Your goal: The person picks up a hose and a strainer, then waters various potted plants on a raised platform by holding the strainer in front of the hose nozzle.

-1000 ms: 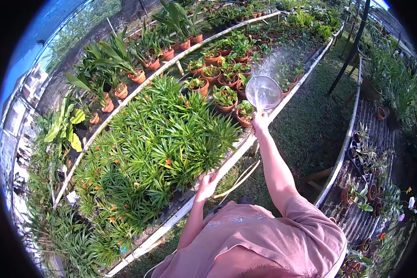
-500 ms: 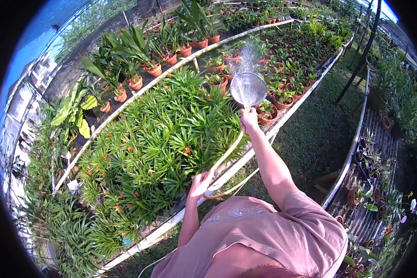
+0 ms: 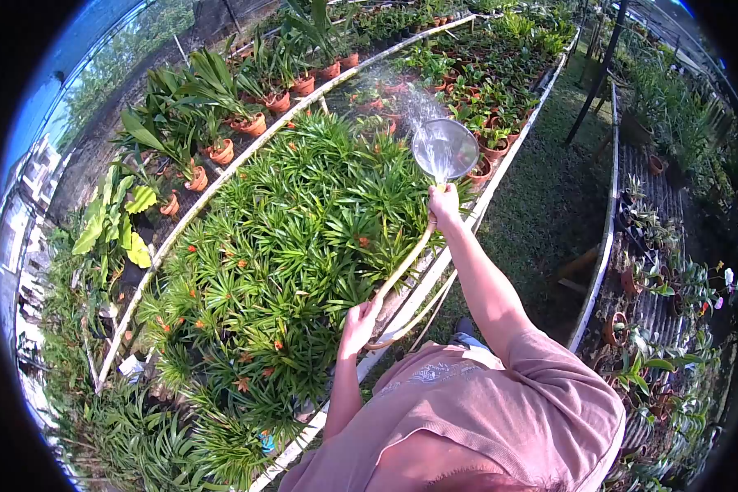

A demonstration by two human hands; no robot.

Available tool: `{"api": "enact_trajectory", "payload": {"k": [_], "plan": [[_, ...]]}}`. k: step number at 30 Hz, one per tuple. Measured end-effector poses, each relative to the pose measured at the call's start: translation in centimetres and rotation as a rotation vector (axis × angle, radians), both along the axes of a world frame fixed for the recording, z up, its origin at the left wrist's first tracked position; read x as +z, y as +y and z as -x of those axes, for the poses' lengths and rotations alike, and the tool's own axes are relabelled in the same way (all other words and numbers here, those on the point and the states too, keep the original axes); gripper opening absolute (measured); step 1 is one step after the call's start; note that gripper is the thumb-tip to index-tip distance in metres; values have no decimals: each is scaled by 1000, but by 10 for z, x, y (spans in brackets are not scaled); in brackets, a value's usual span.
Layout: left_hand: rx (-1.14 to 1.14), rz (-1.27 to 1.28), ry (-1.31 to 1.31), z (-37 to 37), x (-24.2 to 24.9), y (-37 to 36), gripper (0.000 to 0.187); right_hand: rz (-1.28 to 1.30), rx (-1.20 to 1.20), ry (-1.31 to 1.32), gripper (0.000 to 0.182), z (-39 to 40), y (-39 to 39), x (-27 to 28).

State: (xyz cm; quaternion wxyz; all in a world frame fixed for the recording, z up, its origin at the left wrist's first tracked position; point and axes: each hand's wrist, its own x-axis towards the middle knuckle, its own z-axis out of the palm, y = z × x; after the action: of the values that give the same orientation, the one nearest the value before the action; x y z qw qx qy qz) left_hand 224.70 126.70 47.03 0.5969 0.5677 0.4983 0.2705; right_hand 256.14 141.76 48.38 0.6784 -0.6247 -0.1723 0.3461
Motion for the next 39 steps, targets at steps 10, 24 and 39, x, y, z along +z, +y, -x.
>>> {"api": "enact_trajectory", "payload": {"k": [10,24,39], "plan": [[-278,70,-27,-65,28,-4,46,-48,-314,-36,21,-100,-79,14],[-286,116,-254,-56,-24,-15,32,55,-170,87,20,-91,-119,-13],[-72,3,-30,11,-34,-49,41,141,105,-6,21,-4,-66,-33]]}}
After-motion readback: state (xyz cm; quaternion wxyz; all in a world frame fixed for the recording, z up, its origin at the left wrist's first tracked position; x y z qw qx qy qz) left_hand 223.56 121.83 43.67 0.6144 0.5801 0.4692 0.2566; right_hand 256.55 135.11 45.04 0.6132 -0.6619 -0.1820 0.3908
